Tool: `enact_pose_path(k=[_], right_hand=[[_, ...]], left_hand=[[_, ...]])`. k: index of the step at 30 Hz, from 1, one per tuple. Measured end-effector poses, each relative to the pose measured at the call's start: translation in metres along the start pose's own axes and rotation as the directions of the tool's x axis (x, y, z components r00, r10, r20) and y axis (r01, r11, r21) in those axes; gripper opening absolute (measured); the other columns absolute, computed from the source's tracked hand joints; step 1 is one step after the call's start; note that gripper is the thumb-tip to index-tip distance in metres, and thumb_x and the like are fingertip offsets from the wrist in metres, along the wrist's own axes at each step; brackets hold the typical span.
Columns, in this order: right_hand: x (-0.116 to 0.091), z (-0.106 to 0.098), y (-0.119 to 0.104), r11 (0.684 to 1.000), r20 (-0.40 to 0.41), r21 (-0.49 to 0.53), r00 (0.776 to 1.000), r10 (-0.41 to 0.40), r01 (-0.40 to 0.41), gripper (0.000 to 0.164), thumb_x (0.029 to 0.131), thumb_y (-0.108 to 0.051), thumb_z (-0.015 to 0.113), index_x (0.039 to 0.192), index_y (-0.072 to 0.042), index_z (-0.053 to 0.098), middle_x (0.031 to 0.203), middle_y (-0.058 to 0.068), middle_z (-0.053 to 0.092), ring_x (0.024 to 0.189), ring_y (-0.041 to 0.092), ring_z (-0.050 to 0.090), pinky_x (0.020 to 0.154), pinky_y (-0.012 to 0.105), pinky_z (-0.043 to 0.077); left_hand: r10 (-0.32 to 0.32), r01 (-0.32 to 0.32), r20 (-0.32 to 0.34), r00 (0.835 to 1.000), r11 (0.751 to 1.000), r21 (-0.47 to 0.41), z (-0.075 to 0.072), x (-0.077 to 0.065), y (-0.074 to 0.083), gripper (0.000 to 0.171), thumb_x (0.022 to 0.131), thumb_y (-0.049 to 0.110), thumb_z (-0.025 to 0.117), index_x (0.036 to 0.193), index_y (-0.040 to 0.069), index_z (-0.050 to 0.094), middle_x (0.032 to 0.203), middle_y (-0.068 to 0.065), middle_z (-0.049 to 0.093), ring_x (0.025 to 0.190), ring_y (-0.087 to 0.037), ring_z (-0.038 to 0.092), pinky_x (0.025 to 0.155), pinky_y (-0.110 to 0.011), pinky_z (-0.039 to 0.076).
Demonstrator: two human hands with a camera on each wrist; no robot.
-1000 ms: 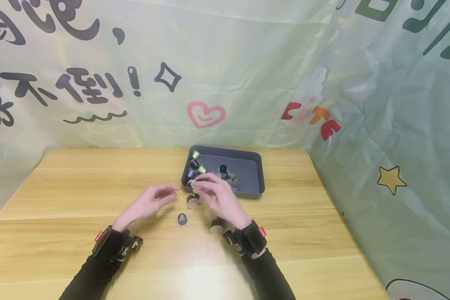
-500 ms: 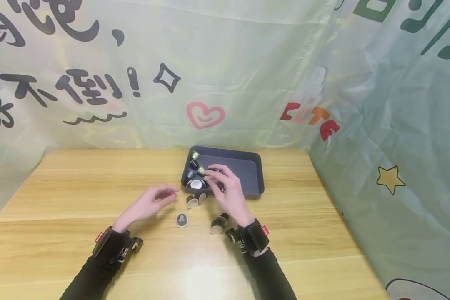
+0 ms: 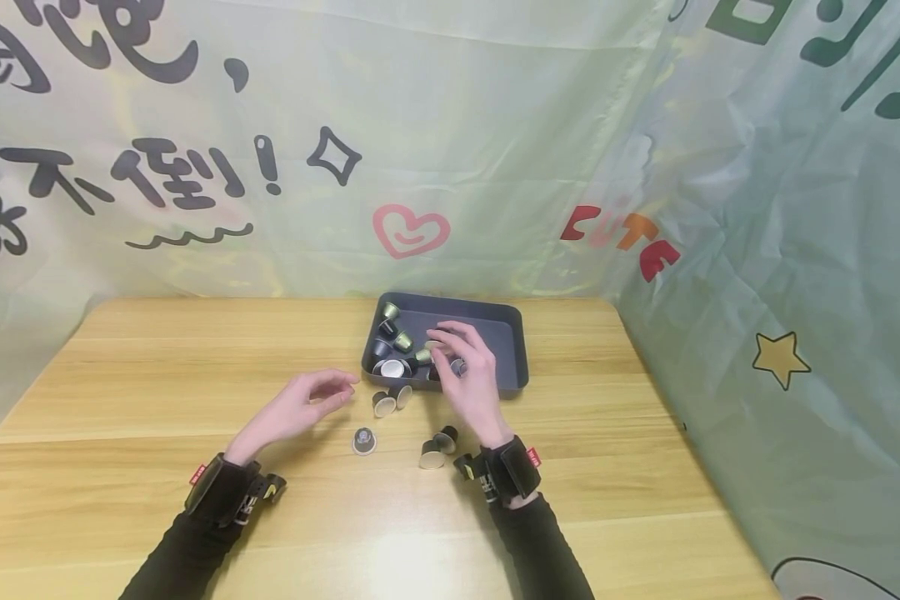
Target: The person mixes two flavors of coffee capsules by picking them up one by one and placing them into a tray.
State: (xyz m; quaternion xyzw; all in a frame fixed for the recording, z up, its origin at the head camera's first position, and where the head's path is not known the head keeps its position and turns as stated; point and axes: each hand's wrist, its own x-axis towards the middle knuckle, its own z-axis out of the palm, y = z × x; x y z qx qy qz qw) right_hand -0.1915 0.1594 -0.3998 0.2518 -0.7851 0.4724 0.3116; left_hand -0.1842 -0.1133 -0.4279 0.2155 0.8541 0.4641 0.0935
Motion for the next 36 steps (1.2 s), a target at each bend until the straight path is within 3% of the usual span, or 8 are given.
enact_pose_path(k=[5,8,18,27,31,36], right_hand=[[0.000,0.000,0.001,0.998,0.009,0.021,0.998,0.061,-0.061,0.025,0.086,0.018,0.064,0.111,0.014,0.068,0.118,0.036,0.061,0.087,0.039,0.069,0.078,0.048,0.062],[-0.002,0.000,0.009,0.994,0.016,0.041,0.995,0.100,-0.100,0.025,0.088,0.015,0.065,0.112,0.012,0.069,0.121,0.034,0.062,0.090,0.039,0.069,0.081,0.051,0.062],[-0.006,-0.003,0.019,0.980,0.062,0.015,0.979,0.195,-0.196,0.024,0.092,0.005,0.067,0.114,0.001,0.072,0.123,0.020,0.065,0.093,0.031,0.069,0.083,0.030,0.062],[-0.008,-0.001,0.020,0.971,0.092,0.009,0.967,0.237,-0.239,0.026,0.089,0.008,0.067,0.114,0.005,0.071,0.124,0.025,0.064,0.093,0.035,0.069,0.082,0.043,0.062],[-0.008,-0.002,0.019,0.972,0.126,0.008,0.965,0.231,-0.233,0.025,0.089,0.007,0.068,0.114,0.004,0.072,0.122,0.023,0.066,0.093,0.033,0.070,0.083,0.038,0.063],[-0.009,-0.002,0.019,0.970,0.224,-0.005,0.945,0.239,-0.244,0.020,0.092,-0.001,0.069,0.112,0.000,0.073,0.120,0.017,0.068,0.096,0.029,0.071,0.085,0.032,0.062]], left_hand=[[-0.006,0.006,0.002,1.000,1.000,0.003,0.000,0.001,-0.001,0.034,0.099,0.013,0.060,0.131,0.001,0.061,0.118,-0.017,0.071,0.110,-0.027,0.066,0.103,-0.049,0.054],[-0.007,0.007,0.002,1.000,1.000,0.005,0.000,0.001,-0.002,0.034,0.099,0.013,0.060,0.131,0.001,0.061,0.118,-0.016,0.071,0.110,-0.026,0.066,0.103,-0.049,0.054],[0.005,-0.005,0.007,1.000,1.000,0.001,0.001,0.001,-0.002,0.034,0.099,0.012,0.060,0.131,0.001,0.061,0.117,-0.017,0.070,0.110,-0.027,0.066,0.103,-0.050,0.054],[0.030,-0.030,0.032,0.999,0.999,0.015,0.003,0.001,-0.003,0.035,0.098,0.010,0.059,0.130,-0.003,0.060,0.115,-0.017,0.071,0.108,-0.029,0.066,0.103,-0.047,0.054],[0.045,-0.047,0.065,0.997,0.998,0.030,0.005,0.001,-0.005,0.036,0.098,0.011,0.058,0.131,-0.004,0.058,0.116,-0.017,0.070,0.109,-0.029,0.066,0.105,-0.046,0.054],[0.063,-0.067,0.094,0.994,0.997,0.033,0.006,0.000,-0.006,0.037,0.098,0.011,0.058,0.133,-0.003,0.057,0.116,-0.016,0.070,0.110,-0.030,0.066,0.106,-0.049,0.052]])
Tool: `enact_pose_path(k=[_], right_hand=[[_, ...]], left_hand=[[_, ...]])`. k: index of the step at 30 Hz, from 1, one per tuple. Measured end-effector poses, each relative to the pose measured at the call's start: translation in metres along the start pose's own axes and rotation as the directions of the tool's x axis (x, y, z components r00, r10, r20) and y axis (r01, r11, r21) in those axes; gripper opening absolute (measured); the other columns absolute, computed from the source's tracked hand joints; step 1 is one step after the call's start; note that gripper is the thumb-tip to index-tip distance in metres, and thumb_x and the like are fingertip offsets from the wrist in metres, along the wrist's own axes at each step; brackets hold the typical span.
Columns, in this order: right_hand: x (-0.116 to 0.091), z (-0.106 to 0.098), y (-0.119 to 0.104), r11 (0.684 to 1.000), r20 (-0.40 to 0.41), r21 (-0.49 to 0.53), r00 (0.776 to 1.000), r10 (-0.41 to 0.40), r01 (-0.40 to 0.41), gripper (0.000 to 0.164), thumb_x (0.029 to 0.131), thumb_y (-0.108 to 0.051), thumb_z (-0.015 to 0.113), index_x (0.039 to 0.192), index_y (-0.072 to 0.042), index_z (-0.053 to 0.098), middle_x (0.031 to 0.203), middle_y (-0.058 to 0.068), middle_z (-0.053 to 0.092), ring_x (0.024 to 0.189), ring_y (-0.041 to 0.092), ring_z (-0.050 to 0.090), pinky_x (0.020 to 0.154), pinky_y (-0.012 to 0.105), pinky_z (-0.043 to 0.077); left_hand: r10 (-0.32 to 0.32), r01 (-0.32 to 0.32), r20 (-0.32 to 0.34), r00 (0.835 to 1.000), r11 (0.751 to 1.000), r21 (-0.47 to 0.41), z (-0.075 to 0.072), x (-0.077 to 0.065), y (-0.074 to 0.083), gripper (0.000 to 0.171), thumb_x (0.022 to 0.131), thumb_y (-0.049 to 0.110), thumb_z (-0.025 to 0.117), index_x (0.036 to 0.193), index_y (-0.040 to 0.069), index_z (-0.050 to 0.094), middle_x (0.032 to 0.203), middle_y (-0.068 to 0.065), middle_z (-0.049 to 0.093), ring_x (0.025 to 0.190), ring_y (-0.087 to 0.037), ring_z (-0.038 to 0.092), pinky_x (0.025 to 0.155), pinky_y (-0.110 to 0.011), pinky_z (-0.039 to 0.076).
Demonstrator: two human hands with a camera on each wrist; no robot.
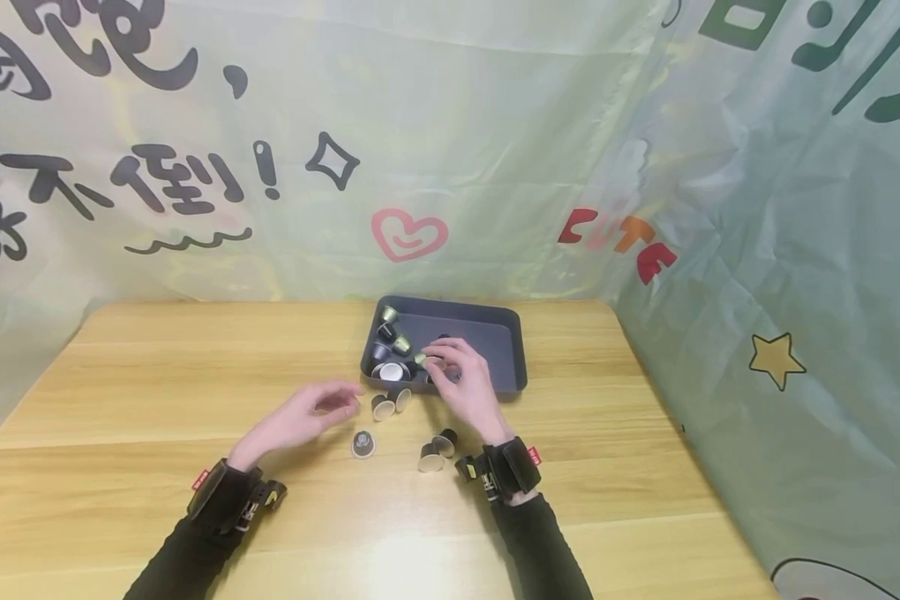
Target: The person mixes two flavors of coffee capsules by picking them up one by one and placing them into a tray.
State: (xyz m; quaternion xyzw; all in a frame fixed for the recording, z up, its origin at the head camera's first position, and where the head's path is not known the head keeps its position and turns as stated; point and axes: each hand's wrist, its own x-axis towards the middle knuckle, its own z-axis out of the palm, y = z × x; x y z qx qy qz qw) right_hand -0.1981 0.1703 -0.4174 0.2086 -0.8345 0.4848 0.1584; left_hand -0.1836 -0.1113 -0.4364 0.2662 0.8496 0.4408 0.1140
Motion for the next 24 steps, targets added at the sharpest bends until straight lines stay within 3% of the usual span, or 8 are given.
enact_pose_path(k=[10,24], right_hand=[[-0.0024,0.0046,-0.0013,0.999,0.204,-0.046,0.979,0.017,-0.008,0.023,0.092,-0.009,0.072,0.113,0.001,0.073,0.118,0.015,0.069,0.097,0.025,0.071,0.083,0.029,0.062],[-0.0029,0.0066,-0.0053,0.998,0.222,-0.049,0.974,0.039,-0.029,0.023,0.092,-0.011,0.072,0.112,-0.001,0.073,0.115,0.012,0.070,0.096,0.021,0.068,0.082,0.024,0.061]], left_hand=[[0.020,-0.020,0.024,1.000,1.000,-0.001,0.0023,-0.0014,-0.0005,0.038,0.099,0.012,0.058,0.133,-0.005,0.056,0.114,-0.017,0.070,0.109,-0.029,0.066,0.106,-0.048,0.052],[0.018,-0.017,0.032,0.999,1.000,-0.016,0.0043,-0.0017,-0.0030,0.039,0.100,0.015,0.059,0.135,-0.001,0.056,0.117,-0.015,0.070,0.112,-0.026,0.066,0.108,-0.049,0.051]])
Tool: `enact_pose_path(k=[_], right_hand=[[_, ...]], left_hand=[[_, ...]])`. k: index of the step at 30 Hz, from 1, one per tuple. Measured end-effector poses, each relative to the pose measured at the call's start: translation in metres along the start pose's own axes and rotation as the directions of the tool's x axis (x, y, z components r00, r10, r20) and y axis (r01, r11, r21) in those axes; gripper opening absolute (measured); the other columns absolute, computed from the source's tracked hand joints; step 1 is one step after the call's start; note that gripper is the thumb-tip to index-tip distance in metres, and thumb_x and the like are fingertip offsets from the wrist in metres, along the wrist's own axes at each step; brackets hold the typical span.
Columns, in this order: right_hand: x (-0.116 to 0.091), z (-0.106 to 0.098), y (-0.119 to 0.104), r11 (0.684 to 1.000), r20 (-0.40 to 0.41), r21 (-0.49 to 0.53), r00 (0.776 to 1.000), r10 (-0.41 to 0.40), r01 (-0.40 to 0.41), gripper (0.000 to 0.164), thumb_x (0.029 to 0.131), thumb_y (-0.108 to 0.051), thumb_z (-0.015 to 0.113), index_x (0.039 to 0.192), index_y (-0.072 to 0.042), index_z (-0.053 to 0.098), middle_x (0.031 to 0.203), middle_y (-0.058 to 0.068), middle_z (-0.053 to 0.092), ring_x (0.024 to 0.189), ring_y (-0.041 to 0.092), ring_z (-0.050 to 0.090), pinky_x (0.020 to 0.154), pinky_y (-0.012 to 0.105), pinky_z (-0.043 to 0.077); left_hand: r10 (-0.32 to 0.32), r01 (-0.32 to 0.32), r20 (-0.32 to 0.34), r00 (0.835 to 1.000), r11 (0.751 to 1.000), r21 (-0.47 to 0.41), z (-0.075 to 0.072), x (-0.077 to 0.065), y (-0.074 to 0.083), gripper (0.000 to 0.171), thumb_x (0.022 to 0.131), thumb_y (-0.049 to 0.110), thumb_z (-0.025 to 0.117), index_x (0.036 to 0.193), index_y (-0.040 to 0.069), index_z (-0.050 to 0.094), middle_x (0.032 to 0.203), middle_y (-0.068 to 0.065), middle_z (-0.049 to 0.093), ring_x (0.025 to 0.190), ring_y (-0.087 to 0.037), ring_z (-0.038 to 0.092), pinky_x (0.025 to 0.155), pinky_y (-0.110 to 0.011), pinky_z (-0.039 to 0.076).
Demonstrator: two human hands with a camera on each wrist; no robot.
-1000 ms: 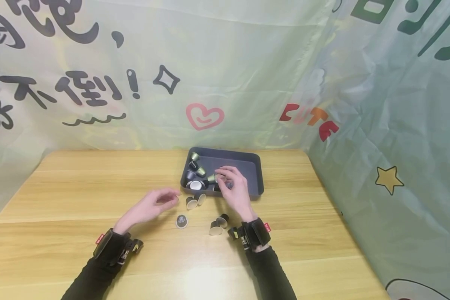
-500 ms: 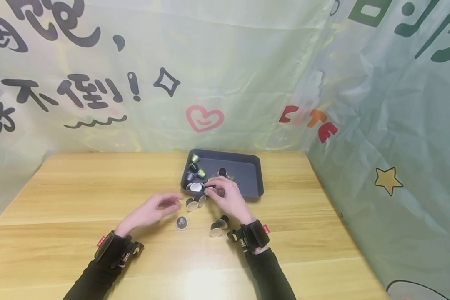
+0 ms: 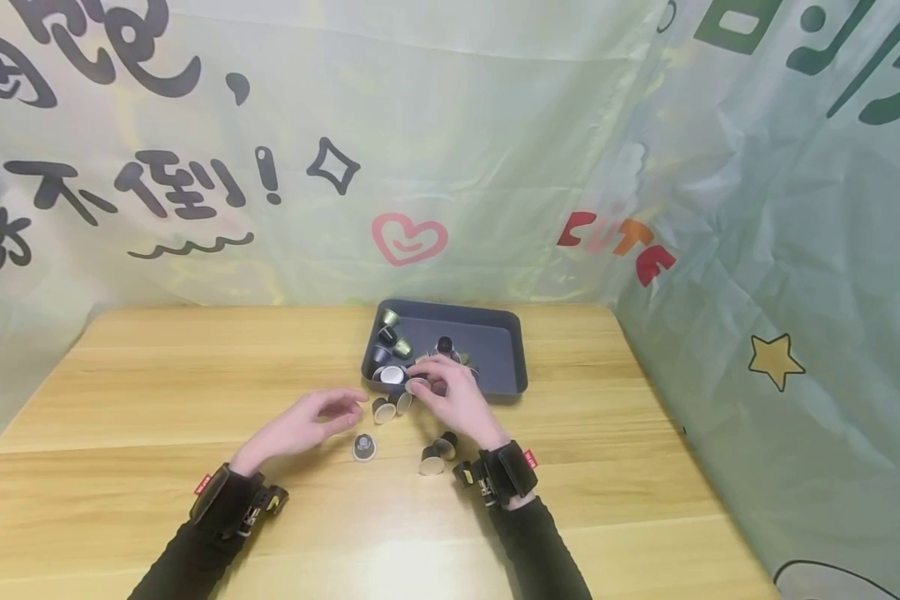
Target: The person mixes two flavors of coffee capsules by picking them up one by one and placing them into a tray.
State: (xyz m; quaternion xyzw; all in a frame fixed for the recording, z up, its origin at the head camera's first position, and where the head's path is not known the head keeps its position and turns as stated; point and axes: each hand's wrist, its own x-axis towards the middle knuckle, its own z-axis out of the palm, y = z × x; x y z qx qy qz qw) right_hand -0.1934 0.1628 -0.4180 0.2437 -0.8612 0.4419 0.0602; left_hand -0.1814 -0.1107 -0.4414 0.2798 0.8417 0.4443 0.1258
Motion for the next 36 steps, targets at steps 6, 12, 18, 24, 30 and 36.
enact_pose_path(k=[6,12,18,24,30,36], right_hand=[[-0.0005,0.0019,0.0011,1.000,0.006,-0.001,1.000,-0.008,0.008,0.023,0.093,-0.012,0.072,0.113,-0.001,0.073,0.115,0.011,0.071,0.096,0.021,0.069,0.083,0.025,0.061],[-0.0006,0.0030,0.0007,1.000,0.015,0.002,1.000,0.000,0.000,0.023,0.092,-0.011,0.072,0.114,-0.001,0.073,0.116,0.012,0.070,0.095,0.021,0.069,0.084,0.027,0.061],[-0.0004,0.0040,-0.0004,1.000,0.014,0.000,1.000,0.000,0.000,0.023,0.092,-0.010,0.072,0.114,-0.001,0.073,0.117,0.012,0.071,0.094,0.020,0.069,0.082,0.026,0.061],[-0.0009,0.0048,-0.0002,1.000,0.018,0.005,1.000,-0.002,0.002,0.023,0.093,-0.011,0.071,0.114,-0.001,0.073,0.117,0.012,0.071,0.094,0.022,0.070,0.082,0.025,0.061],[-0.0020,0.0043,-0.0018,1.000,0.025,0.021,1.000,0.008,-0.008,0.024,0.093,-0.011,0.071,0.114,-0.001,0.073,0.117,0.012,0.071,0.095,0.021,0.070,0.084,0.024,0.060],[-0.0031,0.0040,-0.0027,0.999,0.031,0.035,1.000,0.002,-0.003,0.023,0.093,-0.012,0.071,0.113,-0.001,0.073,0.118,0.012,0.071,0.096,0.021,0.069,0.084,0.025,0.060]], left_hand=[[0.010,-0.010,0.007,1.000,1.000,0.006,-0.0004,-0.0005,0.0008,0.040,0.100,0.015,0.059,0.136,-0.002,0.056,0.117,-0.015,0.070,0.112,-0.027,0.066,0.108,-0.049,0.051],[0.009,-0.009,0.017,1.000,1.000,0.011,-0.0012,-0.0011,0.0021,0.041,0.100,0.016,0.059,0.136,-0.002,0.055,0.118,-0.016,0.070,0.113,-0.029,0.066,0.108,-0.049,0.051],[0.012,-0.012,0.029,1.000,1.000,0.007,-0.0006,-0.0008,0.0023,0.041,0.100,0.016,0.058,0.137,-0.002,0.055,0.119,-0.017,0.069,0.115,-0.030,0.065,0.109,-0.050,0.050],[0.012,-0.012,0.038,0.999,1.000,-0.005,0.0005,-0.0008,0.0046,0.040,0.100,0.014,0.059,0.136,-0.002,0.055,0.118,-0.017,0.069,0.114,-0.029,0.065,0.109,-0.047,0.051],[0.012,-0.012,0.053,0.999,1.000,-0.005,0.0018,-0.0007,0.0041,0.039,0.100,0.014,0.058,0.136,-0.001,0.056,0.117,-0.015,0.069,0.112,-0.027,0.066,0.107,-0.046,0.053],[0.015,-0.015,0.073,0.997,1.000,-0.002,0.0032,-0.0014,0.0045,0.037,0.101,0.016,0.057,0.135,0.000,0.056,0.117,-0.015,0.070,0.113,-0.027,0.066,0.107,-0.046,0.052]])
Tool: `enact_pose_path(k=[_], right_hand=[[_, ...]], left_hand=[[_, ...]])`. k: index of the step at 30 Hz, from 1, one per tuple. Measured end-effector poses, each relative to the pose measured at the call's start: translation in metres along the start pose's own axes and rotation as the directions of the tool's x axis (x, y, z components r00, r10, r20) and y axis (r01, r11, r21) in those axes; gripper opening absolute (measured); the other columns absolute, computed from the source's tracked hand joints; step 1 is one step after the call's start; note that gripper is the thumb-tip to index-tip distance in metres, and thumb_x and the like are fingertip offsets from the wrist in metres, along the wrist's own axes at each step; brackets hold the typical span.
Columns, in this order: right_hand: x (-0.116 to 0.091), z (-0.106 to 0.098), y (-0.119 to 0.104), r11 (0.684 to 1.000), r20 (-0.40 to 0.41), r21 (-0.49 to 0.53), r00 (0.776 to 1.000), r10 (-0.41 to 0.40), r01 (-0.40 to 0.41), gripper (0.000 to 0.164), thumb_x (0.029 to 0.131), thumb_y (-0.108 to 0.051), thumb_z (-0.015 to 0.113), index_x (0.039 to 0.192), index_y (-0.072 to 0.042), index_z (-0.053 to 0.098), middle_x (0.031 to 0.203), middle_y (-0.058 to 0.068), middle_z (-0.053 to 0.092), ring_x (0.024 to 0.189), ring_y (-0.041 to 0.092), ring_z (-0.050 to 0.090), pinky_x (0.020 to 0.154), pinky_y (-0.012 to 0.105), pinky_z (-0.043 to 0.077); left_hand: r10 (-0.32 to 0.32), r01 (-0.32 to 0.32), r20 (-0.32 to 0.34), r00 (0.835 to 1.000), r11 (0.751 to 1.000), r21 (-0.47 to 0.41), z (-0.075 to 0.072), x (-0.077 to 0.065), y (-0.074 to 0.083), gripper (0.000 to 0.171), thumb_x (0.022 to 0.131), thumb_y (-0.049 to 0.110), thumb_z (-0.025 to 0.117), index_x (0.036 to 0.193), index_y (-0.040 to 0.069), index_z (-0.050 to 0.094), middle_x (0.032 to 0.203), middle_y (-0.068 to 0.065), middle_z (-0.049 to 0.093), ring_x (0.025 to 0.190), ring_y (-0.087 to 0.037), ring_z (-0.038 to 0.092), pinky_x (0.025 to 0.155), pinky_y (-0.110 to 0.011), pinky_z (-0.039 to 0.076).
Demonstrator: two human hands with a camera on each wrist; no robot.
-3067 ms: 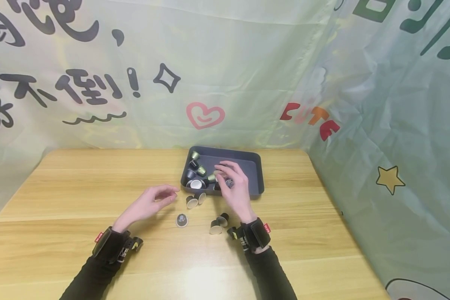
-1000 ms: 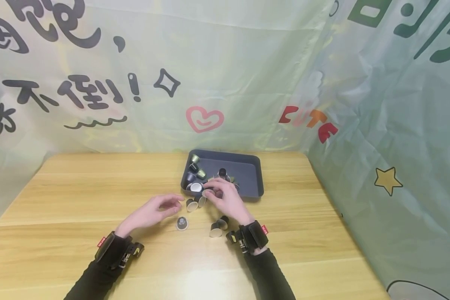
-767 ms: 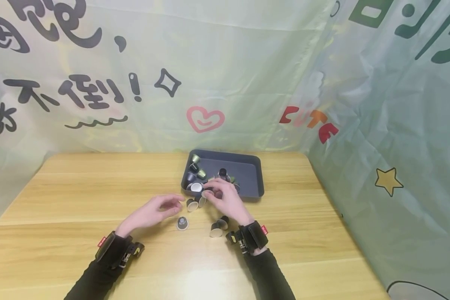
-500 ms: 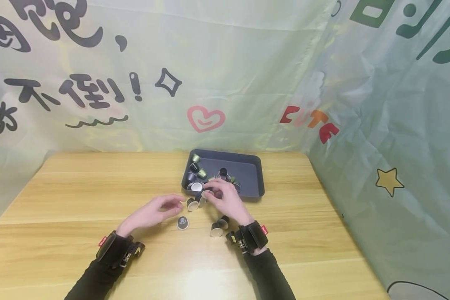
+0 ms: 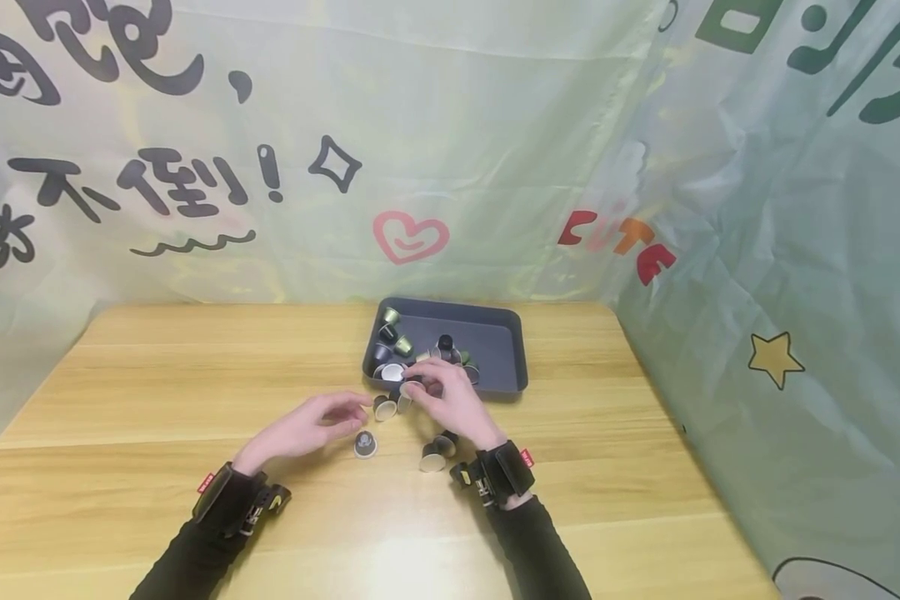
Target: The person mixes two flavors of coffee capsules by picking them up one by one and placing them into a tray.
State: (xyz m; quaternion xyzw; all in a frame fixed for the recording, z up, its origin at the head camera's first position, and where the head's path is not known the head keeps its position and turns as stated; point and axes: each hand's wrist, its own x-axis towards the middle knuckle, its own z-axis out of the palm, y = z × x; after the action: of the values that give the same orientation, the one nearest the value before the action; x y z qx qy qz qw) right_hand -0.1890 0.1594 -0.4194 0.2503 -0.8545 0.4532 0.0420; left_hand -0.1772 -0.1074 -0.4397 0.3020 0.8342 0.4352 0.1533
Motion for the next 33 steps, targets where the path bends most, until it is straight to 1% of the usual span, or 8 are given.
enact_pose_path(k=[6,12,18,21,25,29,33], right_hand=[[-0.0006,0.0009,0.0000,1.000,0.003,-0.003,1.000,-0.011,0.011,0.022,0.093,-0.012,0.071,0.113,-0.002,0.073,0.119,0.012,0.071,0.097,0.021,0.069,0.085,0.026,0.061],[-0.0012,0.0022,0.0004,1.000,0.012,-0.008,1.000,-0.014,0.014,0.021,0.093,-0.012,0.071,0.113,-0.004,0.074,0.117,0.011,0.071,0.097,0.021,0.068,0.085,0.027,0.062],[-0.0010,0.0025,-0.0012,1.000,0.013,-0.009,1.000,-0.009,0.009,0.022,0.093,-0.012,0.071,0.113,-0.004,0.074,0.118,0.012,0.071,0.098,0.019,0.067,0.085,0.027,0.061],[-0.0008,0.0026,-0.0017,1.000,0.011,-0.010,1.000,-0.010,0.011,0.022,0.093,-0.012,0.071,0.113,-0.004,0.074,0.118,0.012,0.071,0.098,0.019,0.067,0.085,0.026,0.061],[-0.0006,0.0024,-0.0019,1.000,0.013,-0.007,1.000,-0.014,0.014,0.022,0.093,-0.011,0.071,0.114,-0.004,0.074,0.118,0.012,0.071,0.098,0.020,0.067,0.086,0.030,0.062],[-0.0006,0.0024,-0.0008,1.000,0.021,0.000,1.000,-0.017,0.017,0.023,0.092,-0.011,0.072,0.114,-0.004,0.073,0.118,0.012,0.071,0.096,0.020,0.066,0.087,0.034,0.063],[-0.0007,0.0021,-0.0002,1.000,0.028,-0.001,0.999,-0.019,0.019,0.024,0.092,-0.011,0.072,0.115,-0.005,0.073,0.118,0.012,0.070,0.092,0.017,0.065,0.086,0.033,0.063]], left_hand=[[-0.023,0.023,0.008,1.000,1.000,-0.001,0.0012,-0.0004,0.0016,0.038,0.101,0.016,0.057,0.136,0.002,0.056,0.118,-0.013,0.070,0.114,-0.025,0.065,0.108,-0.047,0.051],[-0.015,0.015,0.020,1.000,1.000,-0.006,0.0010,-0.0012,0.0038,0.039,0.102,0.016,0.057,0.137,0.001,0.056,0.119,-0.015,0.069,0.114,-0.027,0.065,0.108,-0.047,0.051],[-0.019,0.019,0.024,1.000,1.000,0.003,0.0006,-0.0022,0.0043,0.039,0.102,0.017,0.056,0.138,0.001,0.055,0.120,-0.015,0.069,0.115,-0.027,0.065,0.109,-0.046,0.051],[-0.019,0.019,0.024,1.000,1.000,-0.008,0.0005,-0.0020,0.0040,0.039,0.102,0.017,0.056,0.138,0.001,0.055,0.120,-0.015,0.069,0.115,-0.027,0.065,0.109,-0.046,0.051],[-0.006,0.007,0.024,1.000,1.000,-0.013,0.0004,-0.0016,0.0031,0.039,0.102,0.017,0.056,0.137,0.000,0.055,0.120,-0.016,0.069,0.115,-0.028,0.065,0.108,-0.047,0.051],[-0.011,0.011,0.027,1.000,1.000,-0.016,0.0004,-0.0019,0.0032,0.040,0.102,0.017,0.056,0.138,0.000,0.055,0.120,-0.015,0.069,0.116,-0.028,0.065,0.109,-0.048,0.051],[-0.018,0.019,0.026,1.000,1.000,-0.015,0.0004,-0.0026,0.0036,0.040,0.102,0.018,0.056,0.138,0.001,0.054,0.121,-0.015,0.069,0.116,-0.028,0.065,0.109,-0.048,0.051]])
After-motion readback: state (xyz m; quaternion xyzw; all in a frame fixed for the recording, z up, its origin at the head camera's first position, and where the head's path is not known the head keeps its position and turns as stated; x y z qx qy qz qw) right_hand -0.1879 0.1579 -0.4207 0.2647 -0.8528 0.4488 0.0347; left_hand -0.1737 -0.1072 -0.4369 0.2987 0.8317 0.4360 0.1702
